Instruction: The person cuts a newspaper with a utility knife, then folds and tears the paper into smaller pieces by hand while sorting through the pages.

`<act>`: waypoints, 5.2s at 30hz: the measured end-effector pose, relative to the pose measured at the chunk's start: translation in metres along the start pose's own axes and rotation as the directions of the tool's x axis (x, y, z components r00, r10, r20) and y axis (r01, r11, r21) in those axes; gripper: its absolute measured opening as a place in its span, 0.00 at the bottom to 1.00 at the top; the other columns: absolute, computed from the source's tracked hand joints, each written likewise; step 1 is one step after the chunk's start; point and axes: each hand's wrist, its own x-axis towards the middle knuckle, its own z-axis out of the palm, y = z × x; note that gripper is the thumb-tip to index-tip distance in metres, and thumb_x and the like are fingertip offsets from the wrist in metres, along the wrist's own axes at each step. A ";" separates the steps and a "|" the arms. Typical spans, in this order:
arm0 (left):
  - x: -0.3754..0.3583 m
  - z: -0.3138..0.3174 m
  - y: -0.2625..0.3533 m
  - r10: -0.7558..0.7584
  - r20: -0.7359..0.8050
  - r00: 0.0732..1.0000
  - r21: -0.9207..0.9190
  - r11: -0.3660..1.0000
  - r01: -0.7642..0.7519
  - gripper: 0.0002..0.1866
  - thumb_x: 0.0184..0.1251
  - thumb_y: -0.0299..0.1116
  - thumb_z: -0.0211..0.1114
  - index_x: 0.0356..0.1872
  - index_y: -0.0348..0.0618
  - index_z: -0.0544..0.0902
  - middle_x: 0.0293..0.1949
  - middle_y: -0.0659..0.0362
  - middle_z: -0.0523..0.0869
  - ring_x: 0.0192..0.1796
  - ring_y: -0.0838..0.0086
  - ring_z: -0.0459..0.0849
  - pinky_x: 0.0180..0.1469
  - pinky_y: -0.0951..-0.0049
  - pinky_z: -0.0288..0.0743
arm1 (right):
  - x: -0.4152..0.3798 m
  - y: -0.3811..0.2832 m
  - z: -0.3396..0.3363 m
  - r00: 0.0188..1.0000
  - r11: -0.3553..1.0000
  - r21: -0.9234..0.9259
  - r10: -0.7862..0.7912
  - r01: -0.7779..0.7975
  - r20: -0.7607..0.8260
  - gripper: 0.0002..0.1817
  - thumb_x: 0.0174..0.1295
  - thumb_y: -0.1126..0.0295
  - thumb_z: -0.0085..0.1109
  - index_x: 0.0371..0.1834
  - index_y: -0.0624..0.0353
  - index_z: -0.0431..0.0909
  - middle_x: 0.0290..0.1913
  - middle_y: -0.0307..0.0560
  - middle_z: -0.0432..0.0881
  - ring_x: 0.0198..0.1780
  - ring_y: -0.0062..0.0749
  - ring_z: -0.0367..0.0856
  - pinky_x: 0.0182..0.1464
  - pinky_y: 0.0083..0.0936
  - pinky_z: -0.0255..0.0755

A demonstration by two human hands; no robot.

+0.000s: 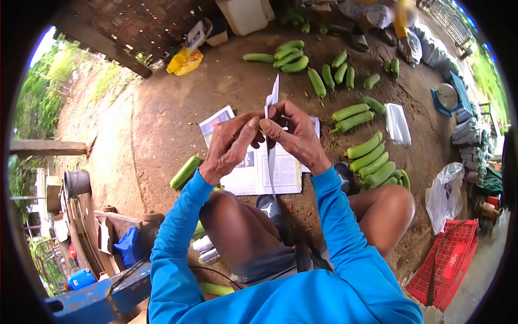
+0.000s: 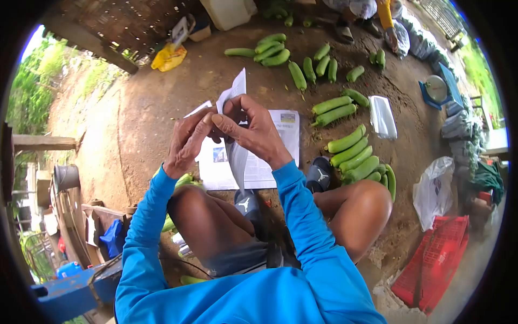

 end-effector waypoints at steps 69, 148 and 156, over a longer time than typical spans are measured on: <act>-0.039 -0.056 -0.084 -0.130 -0.658 0.742 -0.212 0.977 -0.017 0.14 0.76 0.42 0.58 0.38 0.43 0.84 0.31 0.70 0.79 0.34 0.85 0.70 0.37 0.80 0.64 | -0.085 0.040 -0.089 0.799 0.930 -0.354 -0.284 0.096 -0.530 0.07 0.71 0.68 0.54 0.37 0.58 0.78 0.35 0.28 0.77 0.37 0.12 0.71 0.41 0.17 0.67; -0.070 0.060 -0.030 0.036 0.479 0.877 0.075 0.994 -0.081 0.09 0.72 0.32 0.61 0.43 0.36 0.82 0.33 0.45 0.85 0.34 0.58 0.86 0.40 0.59 0.78 | -0.178 -0.033 -0.042 0.831 0.813 -0.330 0.299 -0.479 -0.469 0.06 0.69 0.70 0.62 0.44 0.61 0.81 0.34 0.29 0.78 0.34 0.08 0.69 0.35 0.12 0.64; 0.051 -0.005 -0.183 -0.355 0.477 0.804 0.344 0.917 0.201 0.16 0.72 0.43 0.59 0.42 0.39 0.84 0.31 0.57 0.84 0.30 0.72 0.81 0.34 0.67 0.77 | -0.143 -0.121 -0.121 0.640 0.801 -0.487 -0.176 -0.348 -0.748 0.14 0.69 0.73 0.59 0.53 0.70 0.79 0.46 0.43 0.84 0.47 0.22 0.81 0.51 0.20 0.74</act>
